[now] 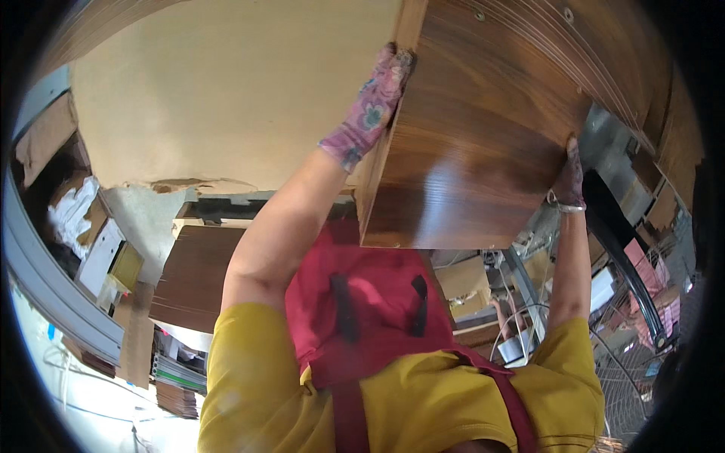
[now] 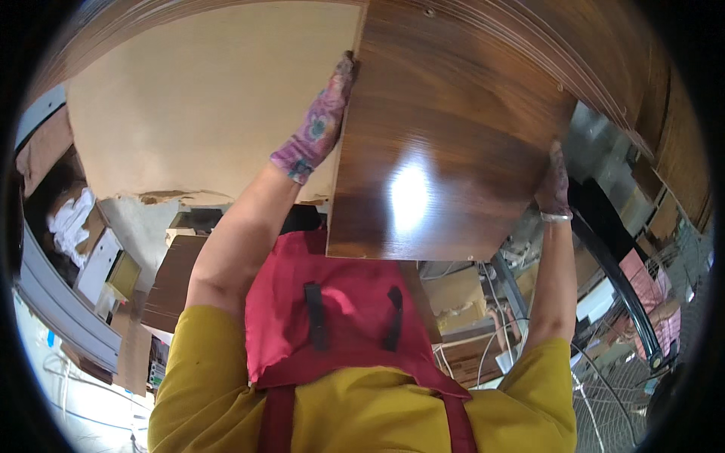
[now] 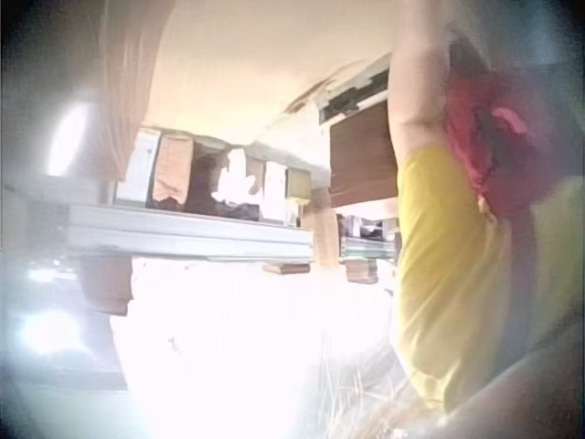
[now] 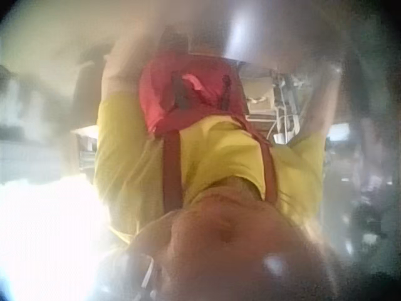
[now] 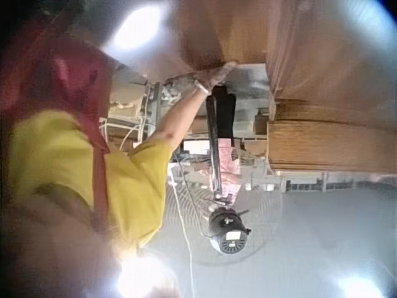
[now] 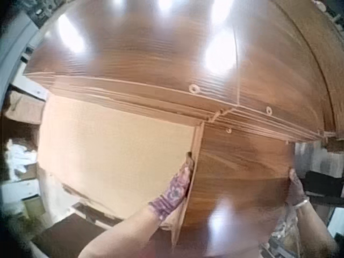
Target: The person wipes the surface of multiple wooden panels with a cloth on a workbench. They handle each panel one at a time, turning them over to wipe both sides, then stack the finished pieces.
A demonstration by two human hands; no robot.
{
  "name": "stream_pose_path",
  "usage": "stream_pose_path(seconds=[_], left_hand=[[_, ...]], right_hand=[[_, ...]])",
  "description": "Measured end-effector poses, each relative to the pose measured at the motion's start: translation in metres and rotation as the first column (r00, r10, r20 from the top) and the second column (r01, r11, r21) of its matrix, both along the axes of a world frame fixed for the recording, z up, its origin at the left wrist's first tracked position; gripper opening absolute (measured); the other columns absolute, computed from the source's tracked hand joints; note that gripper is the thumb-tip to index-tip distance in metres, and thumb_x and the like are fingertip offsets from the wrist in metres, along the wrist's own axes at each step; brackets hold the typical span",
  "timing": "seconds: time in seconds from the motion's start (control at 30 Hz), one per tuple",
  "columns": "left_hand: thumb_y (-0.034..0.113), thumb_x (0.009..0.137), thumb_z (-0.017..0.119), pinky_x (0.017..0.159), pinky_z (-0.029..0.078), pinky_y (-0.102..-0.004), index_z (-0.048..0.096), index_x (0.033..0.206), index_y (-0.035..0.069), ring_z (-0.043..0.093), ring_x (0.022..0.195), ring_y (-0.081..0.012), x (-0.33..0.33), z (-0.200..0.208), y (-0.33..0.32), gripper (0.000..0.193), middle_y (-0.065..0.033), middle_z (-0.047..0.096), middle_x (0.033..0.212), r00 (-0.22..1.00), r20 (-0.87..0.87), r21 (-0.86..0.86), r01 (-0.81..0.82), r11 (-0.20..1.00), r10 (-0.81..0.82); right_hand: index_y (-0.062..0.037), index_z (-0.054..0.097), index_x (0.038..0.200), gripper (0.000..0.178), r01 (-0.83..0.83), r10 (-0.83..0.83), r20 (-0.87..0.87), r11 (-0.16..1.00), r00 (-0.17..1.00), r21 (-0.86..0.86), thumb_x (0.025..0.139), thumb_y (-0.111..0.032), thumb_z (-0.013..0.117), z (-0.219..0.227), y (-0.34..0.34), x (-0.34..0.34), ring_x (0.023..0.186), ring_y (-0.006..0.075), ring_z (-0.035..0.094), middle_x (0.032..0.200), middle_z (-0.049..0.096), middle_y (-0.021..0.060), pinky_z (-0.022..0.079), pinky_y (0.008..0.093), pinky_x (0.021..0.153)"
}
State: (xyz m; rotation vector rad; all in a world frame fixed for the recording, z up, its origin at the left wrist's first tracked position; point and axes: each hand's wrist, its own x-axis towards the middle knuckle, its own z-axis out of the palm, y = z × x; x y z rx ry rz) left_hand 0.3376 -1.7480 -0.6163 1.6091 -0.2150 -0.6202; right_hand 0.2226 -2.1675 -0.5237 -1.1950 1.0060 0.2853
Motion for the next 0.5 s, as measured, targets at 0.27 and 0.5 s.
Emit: stream_pose_path(seconds=[0.27,0.5], left_hand=[[0.022,0.103,0.028,0.116,0.019,-0.0324,0.019,0.148,-0.002,0.023,0.143,-0.026,-0.129,-0.022,0.039,0.052,-0.0186,0.021,0.154,0.968,-0.231,0.004,-0.102,0.995,0.1],[0.024,0.103,0.03,0.116,0.016,-0.0339,0.02,0.148,-0.003,0.02,0.143,-0.0283,-0.159,0.007,0.026,0.053,-0.0183,0.022,0.154,0.86,-0.388,-0.018,-0.365,0.931,0.33]], right_hand=[[-0.0107,0.035,0.143,0.063,0.238,-0.262,-0.193,0.961,0.946,-0.139,0.097,-0.054,0.041,-0.003,0.046,-0.082,0.128,0.0237,0.04,0.142,0.041,0.0056,0.036,0.039,0.106],[-0.0106,0.04,0.14,0.064,0.049,-0.047,-0.097,0.999,0.994,0.018,0.094,-0.055,0.046,-0.025,0.022,-0.123,0.123,0.025,0.046,0.137,0.048,0.0056,0.041,0.0409,0.102]])
